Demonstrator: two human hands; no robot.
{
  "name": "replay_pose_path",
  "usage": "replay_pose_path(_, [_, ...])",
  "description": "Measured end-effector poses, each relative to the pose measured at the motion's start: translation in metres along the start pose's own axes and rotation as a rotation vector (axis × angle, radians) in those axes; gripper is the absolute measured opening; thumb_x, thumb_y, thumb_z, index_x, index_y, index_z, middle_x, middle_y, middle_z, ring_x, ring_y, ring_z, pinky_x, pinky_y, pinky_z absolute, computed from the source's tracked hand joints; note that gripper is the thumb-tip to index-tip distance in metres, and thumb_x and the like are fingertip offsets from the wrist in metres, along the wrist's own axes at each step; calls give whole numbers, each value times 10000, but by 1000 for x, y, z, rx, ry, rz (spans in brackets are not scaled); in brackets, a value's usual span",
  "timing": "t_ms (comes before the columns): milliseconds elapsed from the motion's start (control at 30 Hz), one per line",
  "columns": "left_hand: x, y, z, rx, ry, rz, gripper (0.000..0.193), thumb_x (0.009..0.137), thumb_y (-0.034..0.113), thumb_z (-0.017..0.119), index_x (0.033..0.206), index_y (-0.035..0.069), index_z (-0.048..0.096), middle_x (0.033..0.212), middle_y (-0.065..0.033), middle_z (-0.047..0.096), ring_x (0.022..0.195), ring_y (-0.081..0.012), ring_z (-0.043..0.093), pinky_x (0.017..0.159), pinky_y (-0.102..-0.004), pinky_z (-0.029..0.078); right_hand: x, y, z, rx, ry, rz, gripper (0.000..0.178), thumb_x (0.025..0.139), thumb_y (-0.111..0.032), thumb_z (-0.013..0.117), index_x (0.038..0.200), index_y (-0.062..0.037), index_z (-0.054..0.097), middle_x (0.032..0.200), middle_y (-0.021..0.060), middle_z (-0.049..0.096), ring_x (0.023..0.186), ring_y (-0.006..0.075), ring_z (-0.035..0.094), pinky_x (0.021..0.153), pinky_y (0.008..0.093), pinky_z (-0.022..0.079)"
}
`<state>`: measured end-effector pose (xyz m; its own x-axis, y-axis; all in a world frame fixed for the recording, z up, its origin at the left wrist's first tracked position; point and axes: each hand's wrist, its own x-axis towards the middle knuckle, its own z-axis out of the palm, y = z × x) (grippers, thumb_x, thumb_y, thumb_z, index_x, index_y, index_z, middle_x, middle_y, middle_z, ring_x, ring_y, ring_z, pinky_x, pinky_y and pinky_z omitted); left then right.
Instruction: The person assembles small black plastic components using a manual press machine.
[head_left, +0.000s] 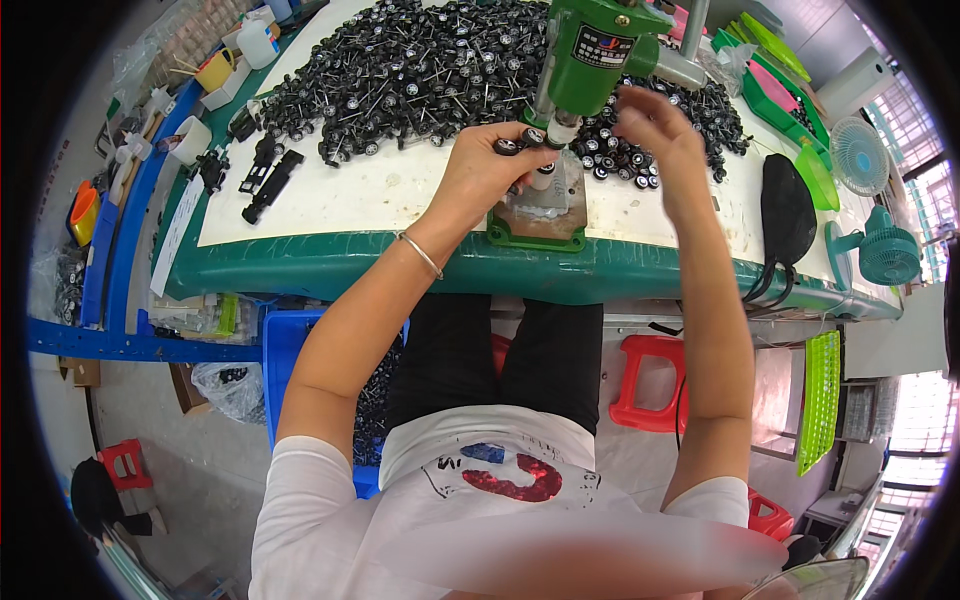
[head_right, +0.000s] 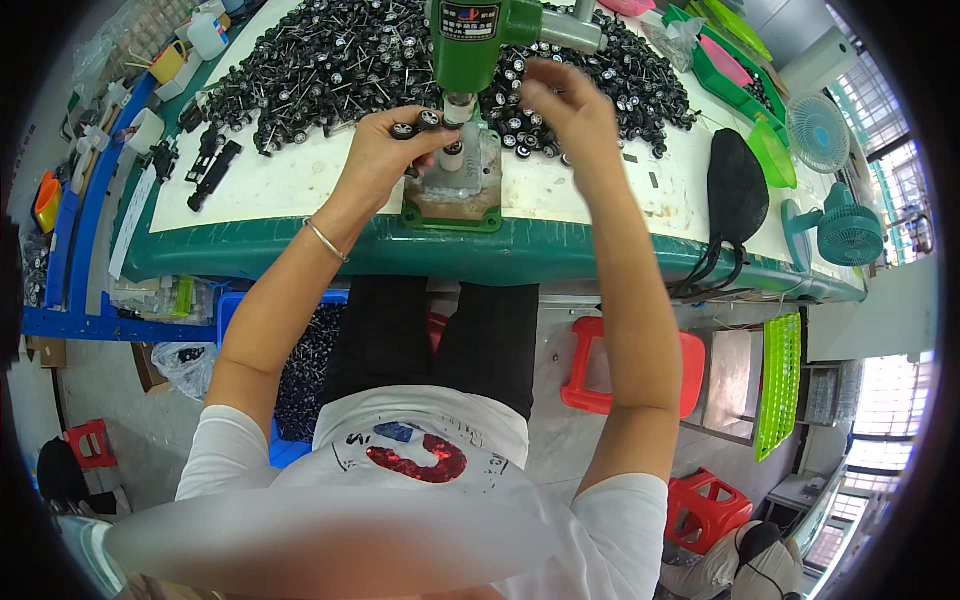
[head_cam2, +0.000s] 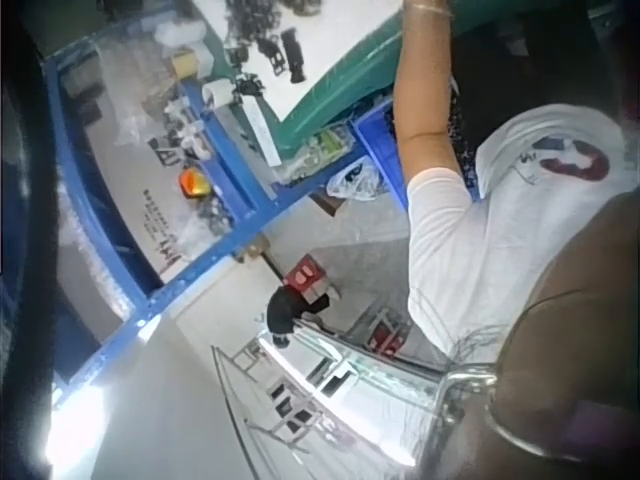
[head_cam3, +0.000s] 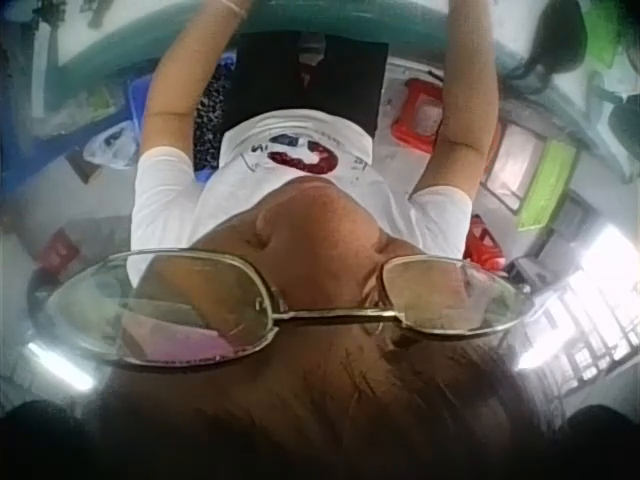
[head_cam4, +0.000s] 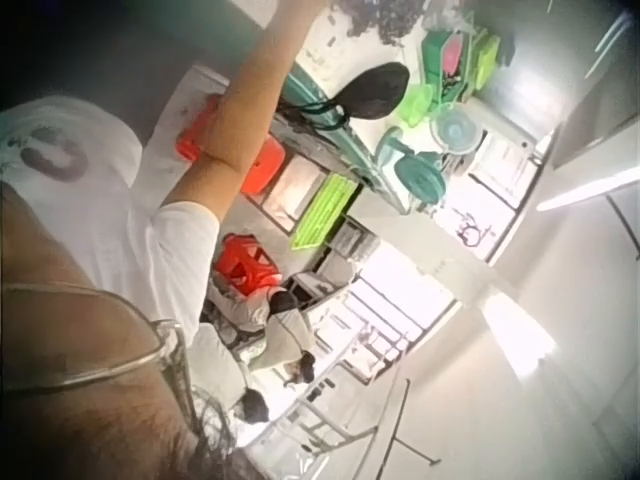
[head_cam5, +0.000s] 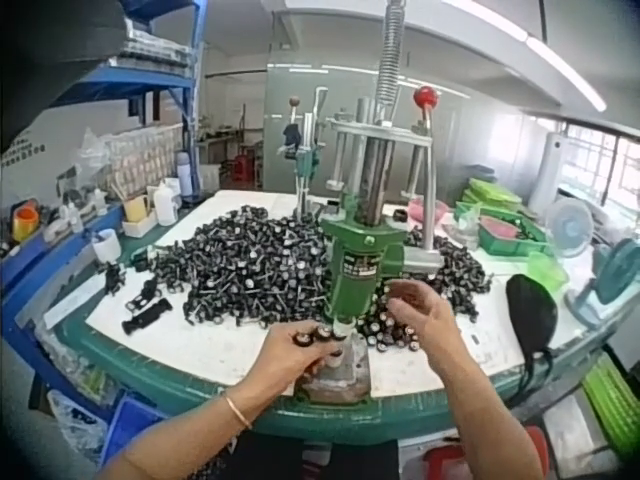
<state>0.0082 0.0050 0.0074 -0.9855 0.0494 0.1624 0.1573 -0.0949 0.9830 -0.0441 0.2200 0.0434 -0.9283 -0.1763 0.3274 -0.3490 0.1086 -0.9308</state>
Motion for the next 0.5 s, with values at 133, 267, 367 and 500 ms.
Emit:
replay_pose_path(133, [7,0,11,-76,57,-36,124,778,120,773,867,43,734,671,14,623,571,-39,498,489,-203,363,54,-25,-42,236,70,-37,345,930,-232,582,1191,-7,591,1105,63,642,961,153,613,849,299,493])
replay_pose_path(267, [6,-4,-3,25,109,-42,111,779,106,770,863,40,737,705,2,646,585,-35,498,488,-198,360,63,-138,16,494,250,53,201,970,-242,509,929,-68,602,682,3,553,538,125,502,493,240,437])
replay_pose_path(367, [12,-1,3,79,41,-39,126,775,85,771,882,29,733,724,-14,661,577,-41,501,484,-202,367,102,-160,0,501,112,-23,192,985,-230,482,861,-111,568,623,-31,489,472,98,439,416,220,375])
replay_pose_path(500, [12,-1,3,17,17,-5,172,757,115,781,900,31,739,630,-2,595,529,-52,464,491,-213,372,158,-127,-41,1243,-499,677,219,978,-240,493,782,-144,494,587,-59,399,415,61,343,350,205,267])
